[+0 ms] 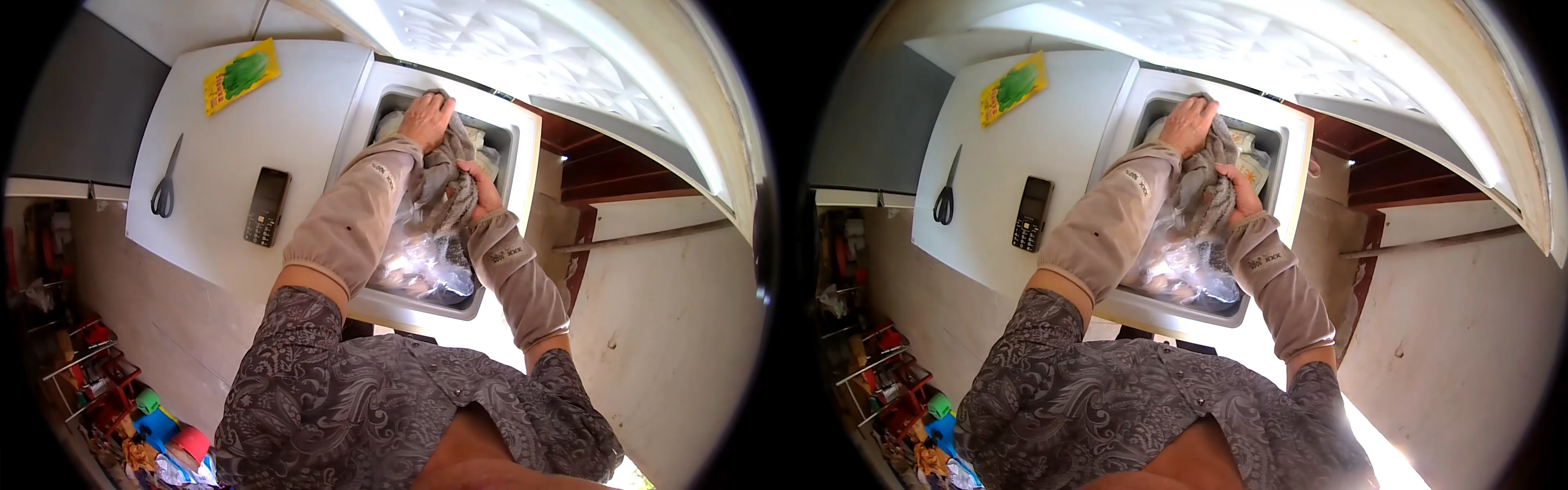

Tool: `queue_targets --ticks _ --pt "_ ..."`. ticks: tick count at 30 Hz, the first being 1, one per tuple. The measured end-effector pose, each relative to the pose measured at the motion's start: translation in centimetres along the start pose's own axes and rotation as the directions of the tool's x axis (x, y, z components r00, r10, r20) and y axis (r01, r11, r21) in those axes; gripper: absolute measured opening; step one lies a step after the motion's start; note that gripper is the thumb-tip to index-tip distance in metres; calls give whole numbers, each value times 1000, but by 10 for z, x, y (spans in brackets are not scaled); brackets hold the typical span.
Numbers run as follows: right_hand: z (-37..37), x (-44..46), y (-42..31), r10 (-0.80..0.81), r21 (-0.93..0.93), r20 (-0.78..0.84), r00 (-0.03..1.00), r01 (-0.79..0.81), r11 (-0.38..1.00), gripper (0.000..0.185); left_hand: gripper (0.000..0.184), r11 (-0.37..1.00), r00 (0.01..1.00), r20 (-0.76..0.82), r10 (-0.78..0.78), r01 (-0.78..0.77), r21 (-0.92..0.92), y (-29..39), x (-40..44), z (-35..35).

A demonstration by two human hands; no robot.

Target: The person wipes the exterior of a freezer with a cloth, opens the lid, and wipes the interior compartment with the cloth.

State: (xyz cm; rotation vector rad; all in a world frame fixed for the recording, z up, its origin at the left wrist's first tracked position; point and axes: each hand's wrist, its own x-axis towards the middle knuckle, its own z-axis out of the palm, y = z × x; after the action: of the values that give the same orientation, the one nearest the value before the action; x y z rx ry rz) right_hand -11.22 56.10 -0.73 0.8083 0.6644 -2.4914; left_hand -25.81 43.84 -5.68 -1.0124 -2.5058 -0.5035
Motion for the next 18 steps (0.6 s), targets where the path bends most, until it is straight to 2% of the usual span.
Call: queue_targets --ticks 2,5,7,9,13,14,17,18 --pt "-1 6 3 17 -7 -12 1000 -17 1000 19 32 986 979 119 -167 164 35 -1 3 -6" --pt "6 23 9 24 -10 24 999 -24 1000 17 33 882 936 6 -352 329 337 -17 -8 -17" --pt "19 27 14 2 -34 43 999 -1 999 17 37 870 936 64 -347 295 394 -29 -13 -24" --pt "27 29 19 53 -10 48 997 -53 999 16 40 845 941 104 -321 235 481 -31 -15 -31" --pt "29 27 22 62 -22 49 997 -61 998 17 40 814 891 181 -416 277 510 -20 -16 -45" --pt "24 28 20 65 -24 62 996 -63 998 18 42 797 857 196 -476 327 507 -15 -18 -44" --pt "18 27 14 62 -19 65 996 -61 998 18 45 770 844 62 -533 453 450 -10 -27 -29" --pt "16 28 13 57 -22 56 997 -56 998 18 47 764 822 83 -564 481 429 -7 -27 -29"
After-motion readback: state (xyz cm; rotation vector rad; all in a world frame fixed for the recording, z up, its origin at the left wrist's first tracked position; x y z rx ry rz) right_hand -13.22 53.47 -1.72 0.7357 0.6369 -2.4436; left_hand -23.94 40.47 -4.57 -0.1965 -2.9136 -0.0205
